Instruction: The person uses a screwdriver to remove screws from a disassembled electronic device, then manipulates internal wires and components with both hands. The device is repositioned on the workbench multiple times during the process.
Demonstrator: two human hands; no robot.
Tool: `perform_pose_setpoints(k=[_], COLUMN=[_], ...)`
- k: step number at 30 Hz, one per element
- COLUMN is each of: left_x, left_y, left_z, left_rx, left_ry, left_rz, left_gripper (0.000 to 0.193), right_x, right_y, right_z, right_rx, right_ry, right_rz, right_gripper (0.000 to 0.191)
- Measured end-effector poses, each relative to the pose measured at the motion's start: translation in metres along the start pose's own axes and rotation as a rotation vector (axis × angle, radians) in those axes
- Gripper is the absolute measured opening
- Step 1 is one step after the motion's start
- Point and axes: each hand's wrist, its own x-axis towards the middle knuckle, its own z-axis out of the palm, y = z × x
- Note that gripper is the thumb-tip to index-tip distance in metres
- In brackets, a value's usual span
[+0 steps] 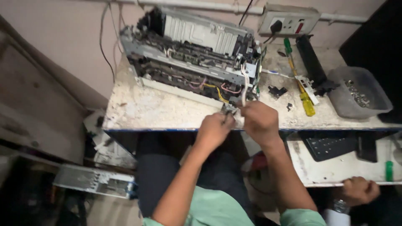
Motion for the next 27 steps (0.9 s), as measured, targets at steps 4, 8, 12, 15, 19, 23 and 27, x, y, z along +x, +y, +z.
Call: perform_pose_setpoints(k=[4,8,12,15,19,23,27], left_x=[-0.006,-0.007,-0.005,-0.002,0.011,0.02,0.02], left_y=[0.008,0.027,0.038,0.035,0.014,-0.006,-0.012], left_z=[-0.008,-0.015,-0.016,-0.011,-0.009,-0.01,-0.014], left_rx=[0.147,0.204,0.057,-0.019,-0.165,-0.243,-0.269], left_ry=[-0.051,-0.038,0.017,0.113,0.295,0.28,0.246], left_rz=[0.079,0.134,0.125,0.167,0.188,0.145,0.133], left_gripper=[0.043,0.043,0.044,0.048,0.051,0.056,0.051], right_x=[0.004,0.011,0.021,0.024,0.036,0.059,0.073], right_y=[0.012,0.024,0.03,0.028,0.028,0.025,0.021], right_z=[-0.012,-0.039,-0.058,-0.066,-0.079,-0.085,-0.078], right_rx=[0.685,0.772,0.451,0.449,0.3,0.234,0.351], right_ry=[0.069,-0.096,-0.148,-0.039,-0.045,-0.096,0.018], right_rz=[0.594,0.733,0.716,0.652,0.502,0.359,0.441], right_gripper=[0.027,0.043,0.02,0.021,0.019,0.02,0.017])
